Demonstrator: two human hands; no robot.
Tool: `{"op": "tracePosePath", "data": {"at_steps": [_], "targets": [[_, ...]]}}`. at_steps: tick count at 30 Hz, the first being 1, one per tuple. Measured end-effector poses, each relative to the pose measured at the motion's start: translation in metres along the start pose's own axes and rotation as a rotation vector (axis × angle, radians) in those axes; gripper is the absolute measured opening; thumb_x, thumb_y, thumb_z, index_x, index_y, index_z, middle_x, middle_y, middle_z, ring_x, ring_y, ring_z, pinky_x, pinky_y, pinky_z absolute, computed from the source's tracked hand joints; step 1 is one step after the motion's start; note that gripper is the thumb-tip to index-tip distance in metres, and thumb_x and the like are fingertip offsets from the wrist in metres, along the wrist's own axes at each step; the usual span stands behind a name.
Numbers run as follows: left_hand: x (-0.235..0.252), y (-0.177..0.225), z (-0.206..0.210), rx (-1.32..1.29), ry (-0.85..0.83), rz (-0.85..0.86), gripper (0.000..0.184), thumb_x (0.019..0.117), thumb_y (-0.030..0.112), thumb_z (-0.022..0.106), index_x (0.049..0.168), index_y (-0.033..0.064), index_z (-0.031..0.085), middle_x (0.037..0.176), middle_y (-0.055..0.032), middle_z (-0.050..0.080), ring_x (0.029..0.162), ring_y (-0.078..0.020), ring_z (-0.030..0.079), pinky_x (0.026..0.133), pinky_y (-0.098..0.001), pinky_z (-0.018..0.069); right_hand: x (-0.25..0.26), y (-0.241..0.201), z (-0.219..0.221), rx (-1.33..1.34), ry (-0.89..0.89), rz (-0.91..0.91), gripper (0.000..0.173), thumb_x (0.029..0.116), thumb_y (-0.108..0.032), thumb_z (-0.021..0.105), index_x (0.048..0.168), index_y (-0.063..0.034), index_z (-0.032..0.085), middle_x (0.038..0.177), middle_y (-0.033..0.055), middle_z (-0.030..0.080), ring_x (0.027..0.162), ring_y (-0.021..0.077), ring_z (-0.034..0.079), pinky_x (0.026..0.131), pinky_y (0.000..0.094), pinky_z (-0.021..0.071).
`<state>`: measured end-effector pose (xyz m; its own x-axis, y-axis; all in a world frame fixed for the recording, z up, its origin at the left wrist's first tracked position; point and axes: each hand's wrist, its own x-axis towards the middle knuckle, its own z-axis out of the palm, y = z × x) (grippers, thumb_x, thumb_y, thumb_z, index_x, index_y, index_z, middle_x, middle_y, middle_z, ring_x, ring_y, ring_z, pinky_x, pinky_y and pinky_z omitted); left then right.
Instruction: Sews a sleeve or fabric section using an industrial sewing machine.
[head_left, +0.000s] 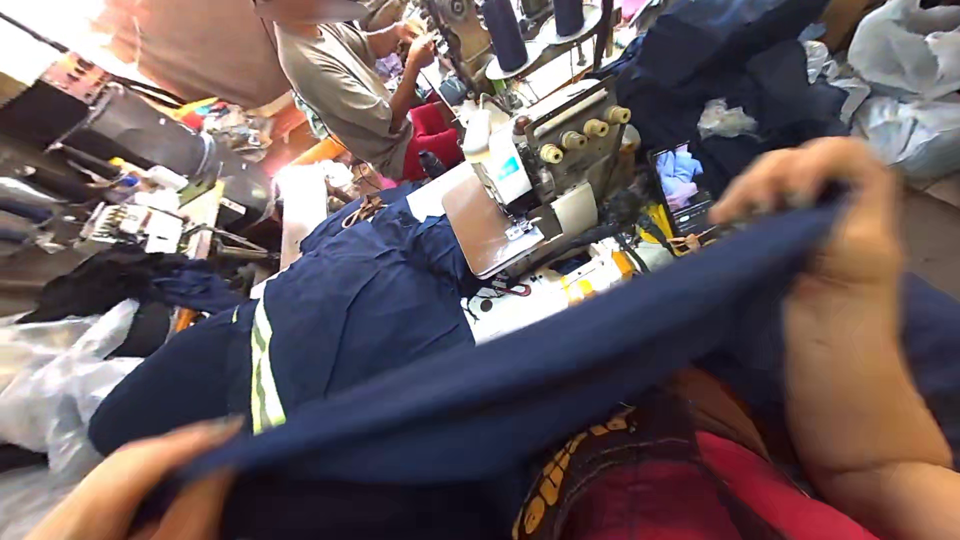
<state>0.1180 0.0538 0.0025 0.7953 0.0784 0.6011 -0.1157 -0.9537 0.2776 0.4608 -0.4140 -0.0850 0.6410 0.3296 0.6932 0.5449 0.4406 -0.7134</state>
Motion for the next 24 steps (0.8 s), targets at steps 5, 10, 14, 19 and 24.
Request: {"op": "tracePosePath", "data": {"at_steps": [5, 10, 14, 19, 24], "targets": [[0.053, -0.030, 0.101, 0.395, -0.177, -0.370, 0.045, 0.0879, 0.008, 0.075, 0.128, -0.0088, 0.063, 0.136, -0.0397, 0.053, 0.127, -0.0621, 0.048, 0.100, -0.0819, 0.0330, 0.004, 0.086, 0.103, 0.271, 0.218, 0.668, 0.021, 0.0907, 0.005, 0.067, 0.106, -0.0086, 0.067, 0.093, -0.0007, 0.073, 0.081, 0.0058, 0.069, 0.074, 0.0270, 0.0609], [0.089, 0.033, 0.204, -0.065, -0.352, 0.024, 0.075, 0.0807, 0.028, 0.085, 0.145, 0.0045, 0.054, 0.148, -0.0172, 0.054, 0.139, -0.0355, 0.049, 0.112, -0.0645, 0.0349, -0.012, 0.098, 0.143, 0.068, -0.092, 0.476, 0.010, 0.0956, -0.005, 0.069, 0.104, -0.0030, 0.074, 0.095, 0.0022, 0.073, 0.081, 0.0055, 0.068, 0.076, 0.0253, 0.0598], [0.125, 0.065, 0.244, -0.383, -0.450, 0.121, 0.067, 0.0818, 0.018, 0.084, 0.140, -0.0015, 0.057, 0.116, -0.0122, 0.073, 0.111, -0.0230, 0.067, 0.103, -0.0471, 0.0483, -0.012, 0.098, 0.146, -0.057, -0.139, 0.349, 0.015, 0.0907, -0.001, 0.072, 0.106, -0.0003, 0.073, 0.100, 0.0045, 0.074, 0.089, 0.0049, 0.069, 0.084, 0.0243, 0.0589], [0.141, 0.077, 0.265, -0.419, -0.438, -0.043, 0.027, 0.0859, 0.014, 0.080, 0.110, 0.0020, 0.075, 0.089, -0.0063, 0.073, 0.073, -0.0093, 0.064, 0.071, -0.0271, 0.0544, -0.016, 0.092, 0.140, -0.144, -0.085, 0.473, 0.052, 0.0851, 0.005, 0.077, 0.128, -0.0093, 0.051, 0.086, 0.0078, 0.071, 0.068, 0.0130, 0.067, 0.062, 0.0285, 0.0570], [0.136, 0.079, 0.277, -0.546, -0.308, -0.207, 0.005, 0.0893, 0.007, 0.076, 0.093, 0.0062, 0.079, 0.092, -0.0018, 0.075, 0.087, -0.0049, 0.068, 0.084, -0.0255, 0.0554, -0.018, 0.100, 0.145, -0.114, 0.006, 0.410, 0.062, 0.0823, 0.006, 0.079, 0.132, -0.0055, 0.043, 0.097, 0.0096, 0.065, 0.076, 0.0167, 0.068, 0.067, 0.0327, 0.0604]]}}
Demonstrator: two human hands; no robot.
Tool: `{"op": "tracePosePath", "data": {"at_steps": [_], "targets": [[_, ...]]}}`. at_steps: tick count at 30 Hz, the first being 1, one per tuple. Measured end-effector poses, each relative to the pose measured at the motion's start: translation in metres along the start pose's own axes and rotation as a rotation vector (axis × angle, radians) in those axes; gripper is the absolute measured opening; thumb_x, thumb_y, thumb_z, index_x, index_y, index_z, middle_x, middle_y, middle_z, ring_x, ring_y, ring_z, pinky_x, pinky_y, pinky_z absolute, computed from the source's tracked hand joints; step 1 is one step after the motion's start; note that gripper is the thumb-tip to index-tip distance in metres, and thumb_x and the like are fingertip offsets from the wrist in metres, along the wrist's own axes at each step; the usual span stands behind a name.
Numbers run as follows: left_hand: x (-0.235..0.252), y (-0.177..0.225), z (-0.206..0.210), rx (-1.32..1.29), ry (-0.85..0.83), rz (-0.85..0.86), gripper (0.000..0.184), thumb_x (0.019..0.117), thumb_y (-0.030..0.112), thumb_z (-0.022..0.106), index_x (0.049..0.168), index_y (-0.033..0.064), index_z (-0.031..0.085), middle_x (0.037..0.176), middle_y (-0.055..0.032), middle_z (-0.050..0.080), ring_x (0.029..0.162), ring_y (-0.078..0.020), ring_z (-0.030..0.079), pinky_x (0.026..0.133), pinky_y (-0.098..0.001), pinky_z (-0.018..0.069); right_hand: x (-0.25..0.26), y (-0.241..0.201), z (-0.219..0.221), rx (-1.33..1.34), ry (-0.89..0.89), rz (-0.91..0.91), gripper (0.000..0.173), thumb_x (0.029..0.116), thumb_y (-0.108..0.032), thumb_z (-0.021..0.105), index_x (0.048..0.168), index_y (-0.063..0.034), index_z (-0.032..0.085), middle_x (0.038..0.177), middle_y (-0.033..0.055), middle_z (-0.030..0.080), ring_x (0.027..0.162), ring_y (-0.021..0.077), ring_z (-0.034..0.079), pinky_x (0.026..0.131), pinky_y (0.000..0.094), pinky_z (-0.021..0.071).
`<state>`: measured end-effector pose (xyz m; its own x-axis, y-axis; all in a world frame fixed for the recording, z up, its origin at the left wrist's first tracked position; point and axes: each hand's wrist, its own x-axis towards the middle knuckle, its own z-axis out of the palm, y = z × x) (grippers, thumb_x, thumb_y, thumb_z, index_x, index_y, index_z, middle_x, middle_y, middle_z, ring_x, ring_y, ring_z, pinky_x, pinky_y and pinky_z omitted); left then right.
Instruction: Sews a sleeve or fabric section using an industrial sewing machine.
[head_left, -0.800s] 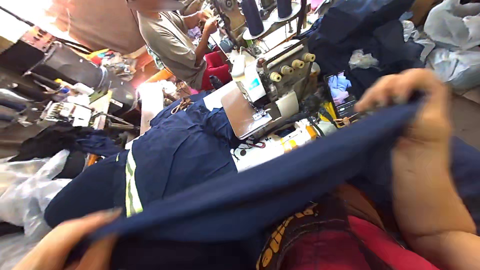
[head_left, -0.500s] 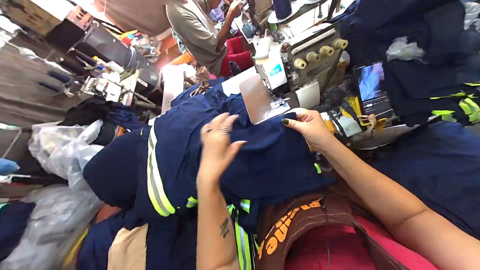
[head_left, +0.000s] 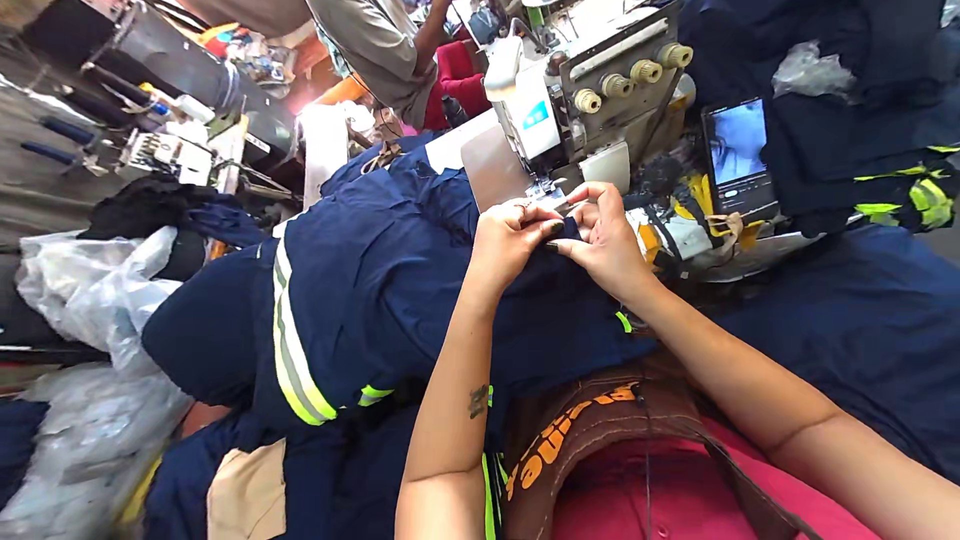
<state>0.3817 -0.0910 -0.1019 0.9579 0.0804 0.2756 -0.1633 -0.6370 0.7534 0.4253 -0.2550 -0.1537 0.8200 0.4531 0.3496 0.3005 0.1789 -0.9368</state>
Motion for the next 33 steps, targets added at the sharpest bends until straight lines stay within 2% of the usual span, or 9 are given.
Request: {"op": "tracePosePath", "data": {"at_steps": [4, 8, 11, 15, 17, 24, 28, 31, 33], "targets": [[0.004, 0.006, -0.002, -0.083, 0.209, 0.031, 0.006, 0.0940, 0.007, 0.070, 0.094, 0.0039, 0.075, 0.097, -0.0013, 0.073, 0.091, -0.0026, 0.068, 0.085, -0.0212, 0.0557, -0.009, 0.012, 0.005, 0.002, 0.035, -0.079, 0.060, 0.0845, 0.006, 0.078, 0.130, -0.0106, 0.041, 0.118, 0.0086, 0.064, 0.083, 0.0166, 0.072, 0.067, 0.0334, 0.0644], [0.016, 0.004, -0.009, 0.200, 0.334, 0.085, 0.014, 0.1009, 0.008, 0.060, 0.099, 0.0004, 0.071, 0.102, -0.0079, 0.070, 0.099, -0.0075, 0.065, 0.091, -0.0223, 0.0498, -0.020, 0.038, 0.003, -0.038, -0.001, -0.077, 0.043, 0.0862, 0.001, 0.077, 0.122, -0.0067, 0.055, 0.100, 0.0065, 0.069, 0.075, 0.0096, 0.065, 0.067, 0.0269, 0.0579], [0.027, -0.018, -0.003, 0.346, 0.363, 0.117, 0.019, 0.1026, 0.005, 0.052, 0.099, -0.0021, 0.070, 0.104, -0.0143, 0.070, 0.104, -0.0195, 0.066, 0.094, -0.0321, 0.0507, -0.018, 0.038, 0.000, 0.086, -0.055, 0.094, 0.045, 0.0846, 0.004, 0.077, 0.123, -0.0085, 0.057, 0.095, 0.0049, 0.068, 0.073, 0.0095, 0.065, 0.066, 0.0262, 0.0577], [0.040, -0.050, 0.004, 0.450, 0.288, -0.096, 0.024, 0.1053, 0.013, 0.048, 0.107, 0.0021, 0.070, 0.112, -0.0151, 0.069, 0.108, -0.0291, 0.066, 0.094, -0.0495, 0.0520, -0.017, 0.045, -0.003, 0.248, -0.105, 0.242, 0.068, 0.0794, 0.013, 0.076, 0.134, -0.0126, 0.045, 0.094, 0.0097, 0.072, 0.078, 0.0195, 0.072, 0.070, 0.0369, 0.0632], [0.043, -0.063, 0.005, 0.510, 0.227, -0.137, 0.024, 0.1055, 0.014, 0.048, 0.107, 0.0026, 0.070, 0.112, -0.0157, 0.069, 0.107, -0.0314, 0.067, 0.091, -0.0525, 0.0523, -0.020, 0.052, -0.005, 0.237, -0.157, 0.290, 0.065, 0.0766, 0.014, 0.078, 0.130, -0.0109, 0.051, 0.096, 0.0104, 0.073, 0.081, 0.0200, 0.073, 0.073, 0.0381, 0.0640], [0.046, -0.064, 0.004, 0.543, 0.178, -0.152, 0.024, 0.1057, 0.014, 0.047, 0.108, 0.0023, 0.069, 0.109, -0.0158, 0.069, 0.105, -0.0309, 0.067, 0.089, -0.0519, 0.0521, -0.032, 0.069, -0.009, -0.015, -0.423, 0.301, 0.037, 0.0792, -0.005, 0.084, 0.114, -0.0099, 0.072, 0.116, 0.0039, 0.071, 0.107, 0.0117, 0.067, 0.094, 0.0378, 0.0566], [0.041, -0.069, -0.007, 0.297, 0.180, -0.056, 0.022, 0.1049, 0.014, 0.051, 0.108, -0.0007, 0.067, 0.107, -0.0148, 0.068, 0.101, -0.0229, 0.066, 0.091, -0.0431, 0.0521, -0.044, 0.066, -0.010, 0.056, -0.181, 0.288, 0.058, 0.0782, -0.001, 0.082, 0.129, -0.0109, 0.057, 0.116, 0.0095, 0.069, 0.096, 0.0163, 0.070, 0.085, 0.0366, 0.0611], [0.037, -0.080, -0.011, 0.145, 0.134, 0.051, 0.020, 0.0974, 0.018, 0.067, 0.104, 0.0009, 0.074, 0.104, -0.0105, 0.073, 0.099, -0.0140, 0.068, 0.093, -0.0352, 0.0535, -0.043, 0.065, -0.016, 0.062, -0.159, 0.318, 0.071, 0.0784, 0.003, 0.081, 0.140, -0.0162, 0.051, 0.122, 0.0093, 0.068, 0.090, 0.0186, 0.072, 0.080, 0.0385, 0.0632], [0.037, -0.079, -0.011, 0.061, 0.197, 0.051, 0.013, 0.0908, 0.012, 0.074, 0.097, 0.0010, 0.075, 0.099, -0.0072, 0.074, 0.094, -0.0077, 0.068, 0.090, -0.0276, 0.0538, -0.044, 0.066, -0.016, 0.064, -0.164, 0.339, 0.069, 0.0787, 0.002, 0.081, 0.138, -0.0156, 0.050, 0.110, 0.0094, 0.072, 0.085, 0.0186, 0.073, 0.079, 0.0384, 0.0625]]}}
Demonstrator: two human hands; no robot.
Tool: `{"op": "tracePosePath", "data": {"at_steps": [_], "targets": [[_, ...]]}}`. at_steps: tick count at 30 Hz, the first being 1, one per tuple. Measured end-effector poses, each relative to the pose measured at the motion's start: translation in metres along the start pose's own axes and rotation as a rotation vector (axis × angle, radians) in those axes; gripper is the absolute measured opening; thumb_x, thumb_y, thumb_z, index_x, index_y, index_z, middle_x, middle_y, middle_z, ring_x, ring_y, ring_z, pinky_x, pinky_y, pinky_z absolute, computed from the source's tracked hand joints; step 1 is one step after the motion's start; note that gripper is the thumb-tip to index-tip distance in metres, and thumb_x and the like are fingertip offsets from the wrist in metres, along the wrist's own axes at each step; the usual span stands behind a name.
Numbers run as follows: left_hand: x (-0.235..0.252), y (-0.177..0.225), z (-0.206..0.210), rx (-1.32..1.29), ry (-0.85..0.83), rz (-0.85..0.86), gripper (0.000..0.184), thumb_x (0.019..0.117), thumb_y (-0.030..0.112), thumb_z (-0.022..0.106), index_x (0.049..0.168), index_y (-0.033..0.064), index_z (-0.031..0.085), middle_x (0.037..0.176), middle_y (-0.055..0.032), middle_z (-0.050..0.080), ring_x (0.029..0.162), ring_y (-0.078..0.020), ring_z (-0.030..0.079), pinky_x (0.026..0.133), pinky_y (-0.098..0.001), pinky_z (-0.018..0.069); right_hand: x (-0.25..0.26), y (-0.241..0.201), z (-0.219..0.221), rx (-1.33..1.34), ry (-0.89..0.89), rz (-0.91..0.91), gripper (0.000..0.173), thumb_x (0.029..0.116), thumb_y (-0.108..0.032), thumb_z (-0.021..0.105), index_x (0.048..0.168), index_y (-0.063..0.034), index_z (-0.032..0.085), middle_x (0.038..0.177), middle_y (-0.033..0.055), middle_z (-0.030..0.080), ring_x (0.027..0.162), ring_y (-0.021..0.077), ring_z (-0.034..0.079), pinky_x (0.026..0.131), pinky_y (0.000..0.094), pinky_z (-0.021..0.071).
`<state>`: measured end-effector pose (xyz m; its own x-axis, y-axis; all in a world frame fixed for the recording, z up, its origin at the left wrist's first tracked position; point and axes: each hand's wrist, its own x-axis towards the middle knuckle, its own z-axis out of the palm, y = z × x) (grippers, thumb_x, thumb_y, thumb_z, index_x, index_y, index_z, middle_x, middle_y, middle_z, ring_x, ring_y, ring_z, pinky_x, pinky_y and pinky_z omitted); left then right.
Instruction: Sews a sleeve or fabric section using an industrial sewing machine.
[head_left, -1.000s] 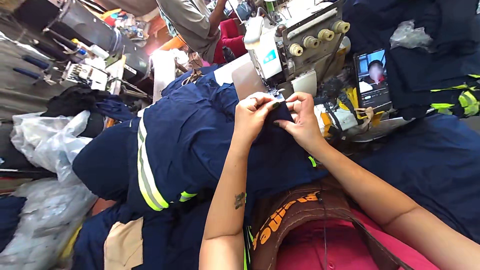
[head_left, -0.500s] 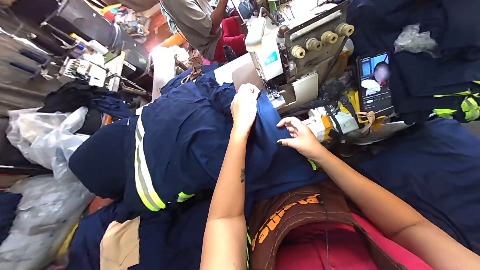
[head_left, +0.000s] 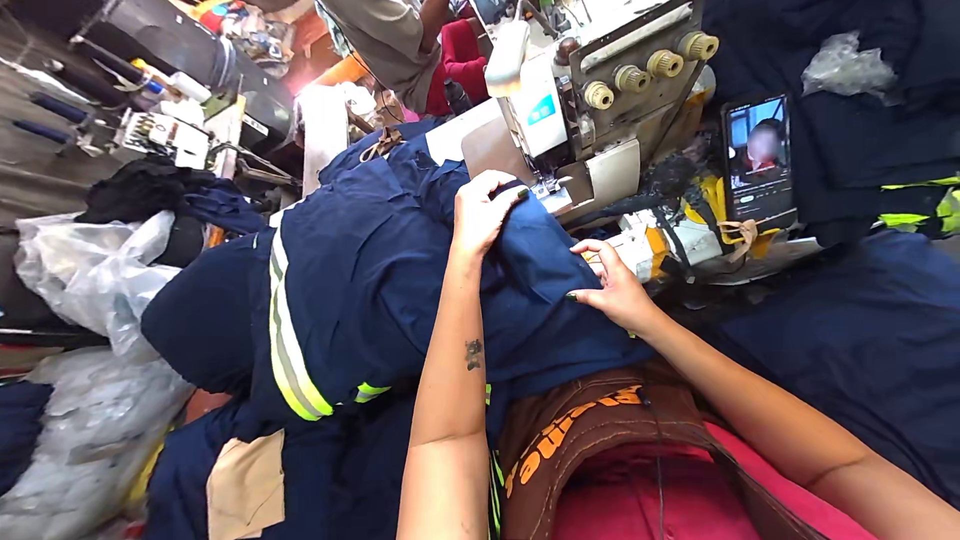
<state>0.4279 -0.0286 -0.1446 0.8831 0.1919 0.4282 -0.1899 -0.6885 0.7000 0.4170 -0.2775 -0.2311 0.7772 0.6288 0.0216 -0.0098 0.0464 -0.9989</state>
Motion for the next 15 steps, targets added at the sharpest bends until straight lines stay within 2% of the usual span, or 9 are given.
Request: {"op": "tracePosePath", "data": {"at_steps": [2, 4, 7, 9, 10, 12, 13, 15], "targets": [[0.002, 0.000, 0.001, -0.098, 0.099, -0.043, 0.006, 0.0882, 0.007, 0.076, 0.091, 0.0018, 0.075, 0.095, -0.0035, 0.074, 0.093, -0.0044, 0.067, 0.089, -0.0239, 0.0539, -0.001, 0.001, 0.001, 0.011, -0.008, 0.004, 0.064, 0.0801, 0.000, 0.081, 0.135, -0.0135, 0.051, 0.097, 0.0090, 0.074, 0.083, 0.0173, 0.074, 0.080, 0.0370, 0.0622], [0.002, -0.001, 0.001, -0.163, 0.146, -0.070, 0.003, 0.0891, 0.005, 0.075, 0.090, 0.0023, 0.076, 0.094, -0.0018, 0.074, 0.093, -0.0038, 0.067, 0.090, -0.0235, 0.0536, -0.001, 0.002, 0.001, 0.006, -0.004, -0.023, 0.058, 0.0810, 0.000, 0.080, 0.130, -0.0126, 0.054, 0.094, 0.0073, 0.074, 0.083, 0.0157, 0.073, 0.079, 0.0353, 0.0616], [0.002, 0.001, 0.000, -0.181, 0.152, -0.084, 0.004, 0.0917, 0.005, 0.073, 0.092, 0.0024, 0.076, 0.095, -0.0020, 0.074, 0.094, -0.0041, 0.067, 0.090, -0.0236, 0.0537, -0.001, 0.004, 0.000, -0.030, 0.003, -0.052, 0.058, 0.0810, 0.000, 0.081, 0.132, -0.0149, 0.057, 0.107, 0.0073, 0.073, 0.091, 0.0166, 0.072, 0.082, 0.0371, 0.0619], [0.004, 0.007, -0.001, -0.180, 0.168, -0.066, 0.005, 0.0924, 0.006, 0.072, 0.092, 0.0022, 0.075, 0.096, -0.0023, 0.073, 0.094, -0.0045, 0.067, 0.090, -0.0239, 0.0539, -0.001, 0.006, -0.003, -0.091, -0.056, -0.089, 0.052, 0.0832, -0.002, 0.080, 0.131, -0.0113, 0.061, 0.117, 0.0070, 0.071, 0.102, 0.0143, 0.070, 0.091, 0.0356, 0.0598], [0.005, 0.012, -0.003, -0.179, 0.182, -0.043, 0.005, 0.0927, 0.006, 0.071, 0.093, 0.0018, 0.075, 0.096, -0.0027, 0.073, 0.095, -0.0050, 0.067, 0.090, -0.0244, 0.0540, -0.002, 0.007, -0.006, -0.145, -0.115, -0.114, 0.043, 0.0853, -0.006, 0.079, 0.126, -0.0061, 0.066, 0.119, 0.0077, 0.071, 0.107, 0.0132, 0.069, 0.096, 0.0353, 0.0581], [0.007, 0.023, -0.005, -0.159, 0.206, 0.013, 0.007, 0.0935, 0.007, 0.071, 0.095, 0.0013, 0.075, 0.098, -0.0036, 0.074, 0.097, -0.0065, 0.067, 0.092, -0.0259, 0.0536, -0.009, 0.008, -0.011, -0.230, -0.277, -0.148, 0.020, 0.0873, -0.014, 0.077, 0.102, 0.0002, 0.075, 0.101, 0.0096, 0.074, 0.098, 0.0122, 0.068, 0.091, 0.0341, 0.0563], [0.008, 0.028, -0.006, -0.142, 0.208, 0.033, 0.008, 0.0935, 0.007, 0.071, 0.096, 0.0013, 0.075, 0.099, -0.0042, 0.074, 0.099, -0.0073, 0.067, 0.093, -0.0264, 0.0535, -0.016, 0.005, -0.014, -0.206, -0.378, -0.153, 0.018, 0.0883, -0.015, 0.076, 0.095, 0.0009, 0.076, 0.096, 0.0089, 0.073, 0.095, 0.0107, 0.067, 0.089, 0.0315, 0.0547], [0.009, 0.034, -0.005, -0.101, 0.179, 0.066, 0.009, 0.0918, 0.007, 0.073, 0.098, 0.0008, 0.075, 0.102, -0.0060, 0.074, 0.100, -0.0087, 0.068, 0.094, -0.0271, 0.0539, -0.032, -0.004, -0.020, 0.028, -0.520, -0.119, 0.012, 0.0892, -0.014, 0.077, 0.091, -0.0015, 0.077, 0.095, 0.0012, 0.073, 0.095, 0.0021, 0.065, 0.089, 0.0229, 0.0542]]}}
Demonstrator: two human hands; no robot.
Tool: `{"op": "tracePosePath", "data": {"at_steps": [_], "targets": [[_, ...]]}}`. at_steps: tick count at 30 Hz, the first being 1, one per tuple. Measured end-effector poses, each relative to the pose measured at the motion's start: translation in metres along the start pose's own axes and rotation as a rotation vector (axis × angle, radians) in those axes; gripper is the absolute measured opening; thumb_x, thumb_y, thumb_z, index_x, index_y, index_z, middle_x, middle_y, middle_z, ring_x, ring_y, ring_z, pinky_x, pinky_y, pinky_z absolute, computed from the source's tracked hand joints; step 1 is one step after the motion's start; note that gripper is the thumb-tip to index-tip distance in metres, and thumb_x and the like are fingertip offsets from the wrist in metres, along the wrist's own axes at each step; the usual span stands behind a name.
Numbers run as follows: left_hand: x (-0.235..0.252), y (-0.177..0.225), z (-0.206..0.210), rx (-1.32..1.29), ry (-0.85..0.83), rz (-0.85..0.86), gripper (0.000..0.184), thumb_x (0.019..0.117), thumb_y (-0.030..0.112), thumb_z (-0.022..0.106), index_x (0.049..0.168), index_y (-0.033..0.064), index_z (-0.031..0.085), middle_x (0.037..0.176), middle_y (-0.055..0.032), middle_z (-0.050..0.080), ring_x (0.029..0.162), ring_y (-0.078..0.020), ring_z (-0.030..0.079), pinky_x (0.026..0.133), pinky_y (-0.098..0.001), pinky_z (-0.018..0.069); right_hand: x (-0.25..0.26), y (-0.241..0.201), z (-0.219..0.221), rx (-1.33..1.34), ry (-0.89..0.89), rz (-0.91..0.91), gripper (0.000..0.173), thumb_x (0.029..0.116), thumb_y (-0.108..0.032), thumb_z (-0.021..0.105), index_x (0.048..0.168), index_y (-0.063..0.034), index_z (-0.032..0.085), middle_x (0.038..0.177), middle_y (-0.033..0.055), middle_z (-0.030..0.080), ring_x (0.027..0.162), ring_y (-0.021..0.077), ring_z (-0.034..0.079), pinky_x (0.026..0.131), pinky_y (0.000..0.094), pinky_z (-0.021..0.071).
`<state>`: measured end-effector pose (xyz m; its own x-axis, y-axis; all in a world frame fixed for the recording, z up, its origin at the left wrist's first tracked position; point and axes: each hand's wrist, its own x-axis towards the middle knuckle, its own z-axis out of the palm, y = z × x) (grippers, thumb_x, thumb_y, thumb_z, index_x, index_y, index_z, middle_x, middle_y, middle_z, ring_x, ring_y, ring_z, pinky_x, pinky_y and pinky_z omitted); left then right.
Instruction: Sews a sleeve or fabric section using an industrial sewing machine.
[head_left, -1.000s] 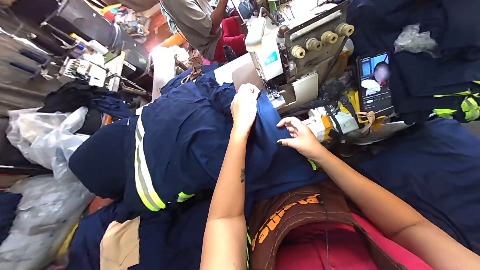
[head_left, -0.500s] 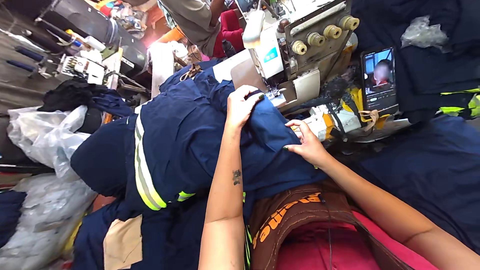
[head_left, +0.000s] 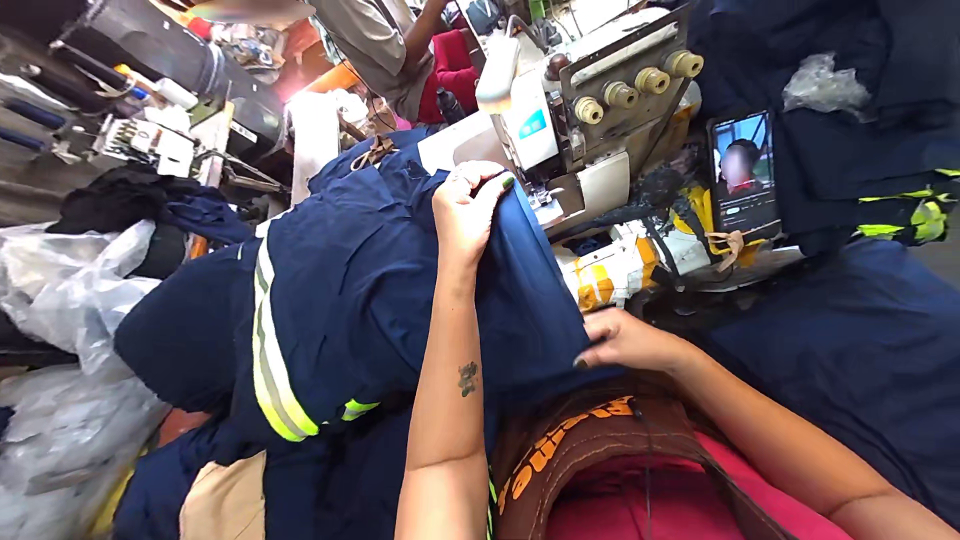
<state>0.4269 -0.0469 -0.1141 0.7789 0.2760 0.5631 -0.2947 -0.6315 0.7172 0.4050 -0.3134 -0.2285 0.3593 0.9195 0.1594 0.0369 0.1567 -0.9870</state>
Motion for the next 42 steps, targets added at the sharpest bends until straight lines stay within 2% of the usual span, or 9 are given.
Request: {"op": "tracePosePath", "data": {"at_steps": [4, 6, 9, 13, 16, 22, 27, 37, 42], "targets": [[-0.011, -0.017, 0.018, 0.288, -0.091, -0.105, 0.027, 0.0875, 0.018, 0.079, 0.106, 0.0019, 0.067, 0.098, -0.0120, 0.070, 0.094, -0.0232, 0.067, 0.086, -0.0450, 0.0537, -0.023, 0.001, 0.002, 0.492, 0.081, 0.208, 0.010, 0.0951, -0.012, 0.067, 0.092, -0.0123, 0.076, 0.090, -0.0071, 0.074, 0.084, 0.0004, 0.068, 0.078, 0.0229, 0.0565], [-0.019, -0.022, 0.025, 0.449, -0.021, -0.029, 0.020, 0.0885, 0.024, 0.079, 0.093, 0.0064, 0.071, 0.103, -0.0118, 0.069, 0.105, -0.0289, 0.062, 0.093, -0.0501, 0.0460, -0.025, 0.009, 0.001, 0.456, 0.191, 0.320, 0.006, 0.0957, -0.012, 0.067, 0.096, -0.0112, 0.073, 0.089, -0.0062, 0.072, 0.079, 0.0016, 0.066, 0.070, 0.0221, 0.0536], [-0.042, -0.010, 0.035, 0.734, 0.099, 0.094, 0.017, 0.0967, 0.028, 0.070, 0.096, 0.0123, 0.076, 0.124, -0.0152, 0.066, 0.125, -0.0383, 0.054, 0.107, -0.0590, 0.0361, -0.029, 0.019, 0.003, 0.336, 0.071, 0.300, 0.025, 0.0861, 0.001, 0.075, 0.111, -0.0015, 0.070, 0.103, -0.0010, 0.074, 0.095, 0.0044, 0.070, 0.088, 0.0265, 0.0593], [-0.089, 0.006, 0.062, 0.860, 0.074, 0.075, 0.033, 0.1057, 0.029, 0.055, 0.129, 0.0102, 0.071, 0.134, -0.0143, 0.066, 0.129, -0.0334, 0.058, 0.112, -0.0518, 0.0409, -0.038, 0.034, 0.009, 0.171, -0.100, 0.241, 0.007, 0.0884, -0.007, 0.075, 0.093, -0.0019, 0.076, 0.091, -0.0030, 0.075, 0.088, -0.0034, 0.067, 0.083, 0.0200, 0.0564], [-0.101, 0.016, 0.074, 0.877, 0.029, 0.048, 0.037, 0.1059, 0.025, 0.053, 0.137, 0.0103, 0.066, 0.139, -0.0126, 0.064, 0.133, -0.0303, 0.057, 0.114, -0.0473, 0.0390, -0.044, 0.038, 0.002, 0.166, -0.154, 0.227, 0.009, 0.0886, -0.008, 0.074, 0.092, -0.0004, 0.077, 0.094, -0.0001, 0.074, 0.095, -0.0017, 0.065, 0.089, 0.0205, 0.0533], [-0.086, 0.025, 0.078, 0.780, -0.051, 0.172, 0.030, 0.0995, 0.016, 0.063, 0.128, 0.0115, 0.072, 0.128, -0.0127, 0.068, 0.121, -0.0303, 0.062, 0.105, -0.0448, 0.0472, -0.048, 0.037, -0.005, 0.177, -0.214, 0.215, 0.007, 0.0885, -0.002, 0.070, 0.090, -0.0002, 0.076, 0.093, -0.0022, 0.074, 0.094, -0.0049, 0.065, 0.088, 0.0176, 0.0532], [-0.089, 0.015, 0.073, 0.839, -0.006, 0.106, 0.038, 0.1026, 0.027, 0.059, 0.137, 0.0108, 0.065, 0.133, -0.0137, 0.065, 0.126, -0.0305, 0.059, 0.109, -0.0456, 0.0448, -0.048, 0.037, -0.006, 0.155, -0.198, 0.150, 0.010, 0.0900, -0.006, 0.070, 0.092, 0.0011, 0.076, 0.096, 0.0011, 0.074, 0.098, -0.0026, 0.065, 0.090, 0.0191, 0.0528], [-0.081, 0.007, 0.043, 0.548, -0.068, 0.034, 0.037, 0.1020, 0.025, 0.062, 0.131, 0.0017, 0.064, 0.138, -0.0140, 0.064, 0.135, -0.0288, 0.055, 0.116, -0.0476, 0.0405, -0.032, 0.022, 0.001, 0.354, -0.059, 0.187, 0.008, 0.0933, -0.008, 0.070, 0.097, -0.0063, 0.076, 0.094, -0.0073, 0.075, 0.091, -0.0020, 0.069, 0.084, 0.0211, 0.0578], [-0.145, -0.014, -0.038, 0.691, 0.283, -0.067, 0.031, 0.0988, 0.017, 0.063, 0.122, -0.0034, 0.066, 0.140, -0.0255, 0.057, 0.139, -0.0391, 0.047, 0.119, -0.0539, 0.0339, -0.005, 0.008, -0.009, 0.401, 0.116, 0.185, 0.006, 0.0946, -0.009, 0.068, 0.093, -0.0078, 0.074, 0.090, -0.0060, 0.074, 0.085, 0.0008, 0.068, 0.080, 0.0235, 0.0576]]}}
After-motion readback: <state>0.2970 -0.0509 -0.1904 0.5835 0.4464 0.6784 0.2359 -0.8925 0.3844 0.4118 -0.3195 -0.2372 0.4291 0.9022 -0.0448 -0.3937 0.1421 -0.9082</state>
